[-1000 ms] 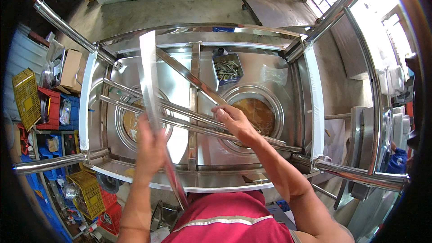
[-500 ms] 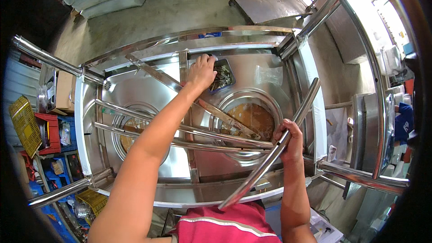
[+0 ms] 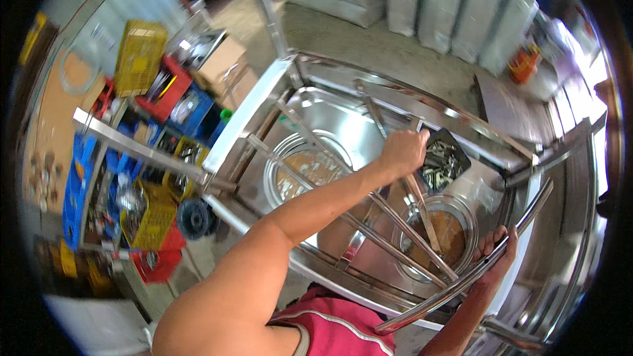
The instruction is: The person assembles a stainless steel frame by inserting metal rods into a base and securing them with a small wrench. They tighten multiple joints on the frame and adjust the vertical posts.
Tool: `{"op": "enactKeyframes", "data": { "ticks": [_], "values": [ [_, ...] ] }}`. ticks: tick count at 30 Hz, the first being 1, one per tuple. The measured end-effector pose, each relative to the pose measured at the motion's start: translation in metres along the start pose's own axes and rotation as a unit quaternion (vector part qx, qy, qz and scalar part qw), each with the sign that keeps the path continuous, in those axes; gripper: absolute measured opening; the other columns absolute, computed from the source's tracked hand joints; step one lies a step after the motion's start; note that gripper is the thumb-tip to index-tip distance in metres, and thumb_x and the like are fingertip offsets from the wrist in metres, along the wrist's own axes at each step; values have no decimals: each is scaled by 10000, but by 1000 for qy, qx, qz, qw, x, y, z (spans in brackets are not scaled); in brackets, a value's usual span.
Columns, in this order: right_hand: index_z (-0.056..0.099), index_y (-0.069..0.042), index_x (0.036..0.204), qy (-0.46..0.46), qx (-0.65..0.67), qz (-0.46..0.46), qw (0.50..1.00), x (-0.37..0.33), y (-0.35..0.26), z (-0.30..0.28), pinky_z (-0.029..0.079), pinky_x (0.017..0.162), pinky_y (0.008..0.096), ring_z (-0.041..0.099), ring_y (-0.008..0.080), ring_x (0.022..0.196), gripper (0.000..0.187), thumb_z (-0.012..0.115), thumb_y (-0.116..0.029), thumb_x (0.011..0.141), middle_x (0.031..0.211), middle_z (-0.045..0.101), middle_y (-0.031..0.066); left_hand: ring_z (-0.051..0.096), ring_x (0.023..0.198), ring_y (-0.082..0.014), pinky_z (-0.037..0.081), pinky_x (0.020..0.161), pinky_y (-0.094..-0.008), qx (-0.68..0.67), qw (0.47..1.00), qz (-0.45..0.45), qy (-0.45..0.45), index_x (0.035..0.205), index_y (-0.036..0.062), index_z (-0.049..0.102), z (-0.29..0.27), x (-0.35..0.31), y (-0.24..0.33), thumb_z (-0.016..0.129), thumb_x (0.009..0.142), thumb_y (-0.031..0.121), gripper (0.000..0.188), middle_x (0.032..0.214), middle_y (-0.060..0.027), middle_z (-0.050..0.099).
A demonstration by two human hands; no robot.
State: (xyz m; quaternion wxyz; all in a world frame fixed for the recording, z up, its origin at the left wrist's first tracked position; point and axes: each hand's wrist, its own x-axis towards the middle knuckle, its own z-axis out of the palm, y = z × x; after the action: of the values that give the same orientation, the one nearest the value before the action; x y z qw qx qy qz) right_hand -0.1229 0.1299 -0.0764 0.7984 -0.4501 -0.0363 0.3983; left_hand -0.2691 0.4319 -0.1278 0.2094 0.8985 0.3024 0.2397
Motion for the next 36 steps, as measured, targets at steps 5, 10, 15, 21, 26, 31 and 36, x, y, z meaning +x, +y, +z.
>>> {"op": "enactKeyframes", "data": {
  "ticks": [5, 10, 15, 21, 26, 31, 36],
  "values": [
    [486, -113, 831, -123, -13, 21, 992, -14, -9, 33, 351, 345, 264, 409, 106, 389, 462, 434, -499, 1080, 518, 456, 15, 679, 754, -424, 525, 655, -531, -1, 989, -116, 96, 943, 50, 621, -105, -164, 25, 609, 924, 180, 132, 796, -197, 684],
    [455, -112, 820, -388, -62, 49, 918, -48, 1, 70, 338, 335, 256, 406, 113, 384, 470, 464, -515, 1061, 513, 455, 26, 681, 878, -444, 531, 746, -530, 12, 937, -317, 146, 1090, 57, 680, -183, -368, 58, 624, 945, 225, 228, 938, -217, 710],
    [561, -65, 836, -407, -235, 128, 873, -119, 60, 95, 392, 418, 260, 489, 138, 468, 401, 753, -414, 784, 611, 511, 26, 666, 986, -448, 516, 839, -548, 94, 853, -481, 180, 1106, 49, 668, -230, -536, 67, 594, 963, 224, 237, 1041, -260, 692],
    [690, -16, 948, -489, -522, 192, 672, -223, 177, 144, 480, 602, 322, 592, 112, 720, 303, 855, -231, 814, 758, 635, 37, 679, 829, -464, 519, 766, -564, 173, 777, -567, 213, 1031, 36, 656, -262, -659, -3, 588, 951, 188, 184, 902, -247, 704],
    [708, 27, 998, -570, -677, 86, 459, -293, 308, 204, 525, 767, 437, 680, 304, 781, 541, 778, -486, 843, 846, 703, 234, 678, 824, -453, 513, 756, -557, 162, 775, -553, 260, 1002, 28, 639, -304, -716, -95, 602, 937, 176, 166, 904, -240, 702],
    [720, 13, 974, -504, -714, 80, 479, -351, 428, 297, 537, 765, 483, 717, 400, 812, 536, 752, -506, 846, 825, 697, 272, 680, 859, -425, 524, 769, -522, 136, 820, -506, 230, 1030, 28, 645, -363, -738, -182, 601, 938, 156, 163, 916, -222, 701],
    [715, -18, 980, -479, -714, 36, 509, -380, 470, 378, 533, 773, 503, 699, 448, 880, 517, 739, -518, 851, 848, 690, 280, 673, 859, -438, 515, 752, -517, 95, 864, -445, 217, 1017, 8, 643, -426, -740, -258, 598, 941, 139, 158, 924, -234, 699]
  ]
}}
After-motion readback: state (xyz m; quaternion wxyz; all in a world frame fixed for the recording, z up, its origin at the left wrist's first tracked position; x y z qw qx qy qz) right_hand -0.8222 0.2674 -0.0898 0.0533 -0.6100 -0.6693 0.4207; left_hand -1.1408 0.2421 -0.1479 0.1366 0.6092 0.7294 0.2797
